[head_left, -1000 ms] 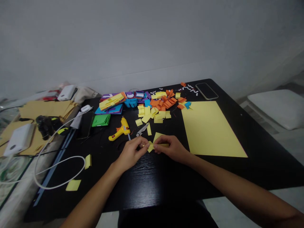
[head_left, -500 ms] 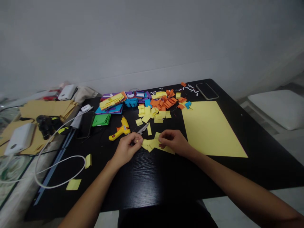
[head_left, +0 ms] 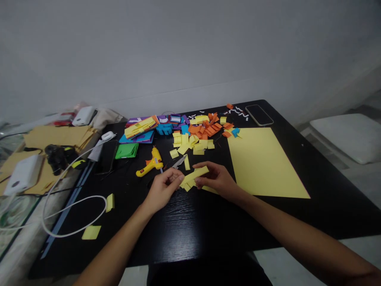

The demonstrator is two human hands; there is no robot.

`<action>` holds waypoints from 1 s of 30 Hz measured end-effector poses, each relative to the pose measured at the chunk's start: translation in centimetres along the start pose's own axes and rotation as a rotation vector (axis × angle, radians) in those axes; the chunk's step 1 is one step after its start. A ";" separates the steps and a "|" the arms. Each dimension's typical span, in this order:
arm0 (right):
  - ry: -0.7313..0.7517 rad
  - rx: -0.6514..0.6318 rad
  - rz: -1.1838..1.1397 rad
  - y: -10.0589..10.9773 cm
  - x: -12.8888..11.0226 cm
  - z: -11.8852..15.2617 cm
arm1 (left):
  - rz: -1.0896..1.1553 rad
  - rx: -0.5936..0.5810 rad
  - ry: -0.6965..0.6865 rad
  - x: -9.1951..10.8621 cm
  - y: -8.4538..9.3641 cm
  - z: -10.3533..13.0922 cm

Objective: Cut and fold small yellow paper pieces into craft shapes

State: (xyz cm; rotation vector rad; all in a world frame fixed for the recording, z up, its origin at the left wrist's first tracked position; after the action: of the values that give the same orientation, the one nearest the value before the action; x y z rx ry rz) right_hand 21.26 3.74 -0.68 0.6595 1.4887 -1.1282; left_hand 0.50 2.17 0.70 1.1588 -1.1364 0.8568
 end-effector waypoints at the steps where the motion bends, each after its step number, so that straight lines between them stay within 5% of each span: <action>1: 0.001 0.003 -0.003 0.0 0.0 0.0 | -0.001 -0.003 0.001 -0.1 0.0 0.0; 14: -0.054 0.077 0.076 -0.2 0.4 -0.1 | -0.304 0.060 -0.396 0.9 -0.5 0.5; 23: -0.018 0.096 0.309 -0.5 0.4 0.3 | -0.093 0.040 -0.146 -0.2 -1.4 0.9; 30: -0.043 0.115 0.225 -0.5 0.3 0.1 | 0.188 -0.038 -0.003 -0.5 -2.2 0.6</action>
State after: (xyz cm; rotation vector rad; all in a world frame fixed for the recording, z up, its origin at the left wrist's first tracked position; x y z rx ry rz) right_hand 20.80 3.38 -0.78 0.8549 1.2846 -1.0526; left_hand 2.31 1.10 -0.29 1.0330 -1.2732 0.9730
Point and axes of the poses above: each hand's wrist, its own z-axis away from the middle knuckle, its own y-axis out of the back of the hand, x = y × z, the point moved 2 cm from there along -z, towards the middle knuckle, and after that the axes turned 2 degrees about z, right-handed, at the moved point
